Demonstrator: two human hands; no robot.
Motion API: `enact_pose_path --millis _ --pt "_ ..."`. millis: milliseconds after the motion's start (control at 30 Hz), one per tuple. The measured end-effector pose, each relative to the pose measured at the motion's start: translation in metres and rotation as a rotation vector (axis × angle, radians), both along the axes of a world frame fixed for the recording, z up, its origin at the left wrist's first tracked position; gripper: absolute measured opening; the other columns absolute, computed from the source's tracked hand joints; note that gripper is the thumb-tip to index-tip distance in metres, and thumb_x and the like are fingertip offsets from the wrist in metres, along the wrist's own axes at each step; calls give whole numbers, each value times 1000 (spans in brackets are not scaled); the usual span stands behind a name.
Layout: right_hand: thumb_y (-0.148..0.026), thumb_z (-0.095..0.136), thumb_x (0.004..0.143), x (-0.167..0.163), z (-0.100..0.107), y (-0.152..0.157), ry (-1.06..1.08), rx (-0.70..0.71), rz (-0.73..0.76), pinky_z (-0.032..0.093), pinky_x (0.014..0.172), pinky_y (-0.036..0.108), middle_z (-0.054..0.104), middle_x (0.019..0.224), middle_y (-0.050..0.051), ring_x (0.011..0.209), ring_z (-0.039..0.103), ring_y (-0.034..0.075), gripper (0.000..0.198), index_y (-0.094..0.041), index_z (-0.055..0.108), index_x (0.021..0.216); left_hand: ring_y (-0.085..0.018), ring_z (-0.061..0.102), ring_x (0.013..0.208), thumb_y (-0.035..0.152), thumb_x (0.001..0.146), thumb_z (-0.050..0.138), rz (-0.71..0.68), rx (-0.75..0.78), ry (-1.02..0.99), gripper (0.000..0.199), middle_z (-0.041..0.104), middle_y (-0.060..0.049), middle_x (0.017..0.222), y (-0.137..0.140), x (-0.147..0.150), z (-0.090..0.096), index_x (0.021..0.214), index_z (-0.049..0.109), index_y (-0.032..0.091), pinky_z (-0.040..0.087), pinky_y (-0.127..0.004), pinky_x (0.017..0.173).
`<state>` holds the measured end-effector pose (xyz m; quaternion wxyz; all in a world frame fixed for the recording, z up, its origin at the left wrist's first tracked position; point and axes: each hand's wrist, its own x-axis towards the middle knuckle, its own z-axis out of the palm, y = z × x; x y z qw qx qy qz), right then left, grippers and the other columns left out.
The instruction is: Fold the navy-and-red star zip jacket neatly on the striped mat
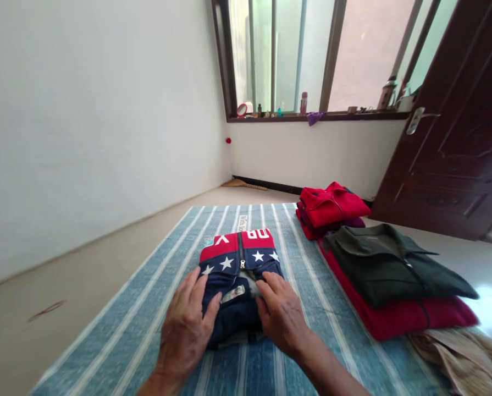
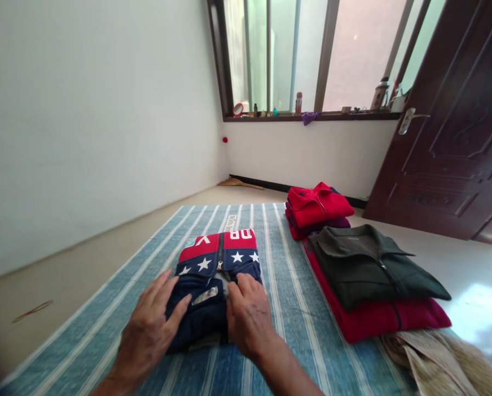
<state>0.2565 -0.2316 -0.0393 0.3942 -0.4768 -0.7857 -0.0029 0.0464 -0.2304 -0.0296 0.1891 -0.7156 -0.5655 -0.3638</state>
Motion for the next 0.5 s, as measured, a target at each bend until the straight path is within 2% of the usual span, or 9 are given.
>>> enact_pose_path --millis 67,133,267,367,500 --pt "-8 51 81 -4 2 0 -12 24 32 49 90 41 60 112 11 109 53 26 24 -18 60 100 -34 42 131 44 87 45 35 -77 7 51 46 -22 140 -2 3 -5 126 50 11 37 -50 106" --pt "-9 52 82 -8 2 2 -24 39 53 49 91 41 61 113 11 109 53 26 23 -18 61 102 -36 37 135 48 83 48 87 -239 -26 60 41 -22 145 -2 3 -12 130 48 11 34 -52 108" --pt "-10 54 81 -11 -7 6 -47 25 73 48 93 42 63 113 10 112 53 26 24 -19 62 102 -34 38 135 50 79 49 96 -586 -138 66 43 -20 144 1 -1 -27 132 47 11 34 -49 109" --pt "-8 54 80 -9 -16 7 -56 15 96 48 94 43 64 112 10 115 53 27 27 -19 62 104 -32 36 136 46 80 49 59 -630 -209 65 41 -20 146 -3 -1 -30 135 45 11 32 -50 109" --pt "-10 51 83 -2 -19 6 -41 48 119 48 96 44 63 116 10 115 54 26 28 -18 62 107 -31 35 137 43 80 51 12 -640 -287 67 39 -21 147 -12 1 -19 137 43 9 30 -48 112"
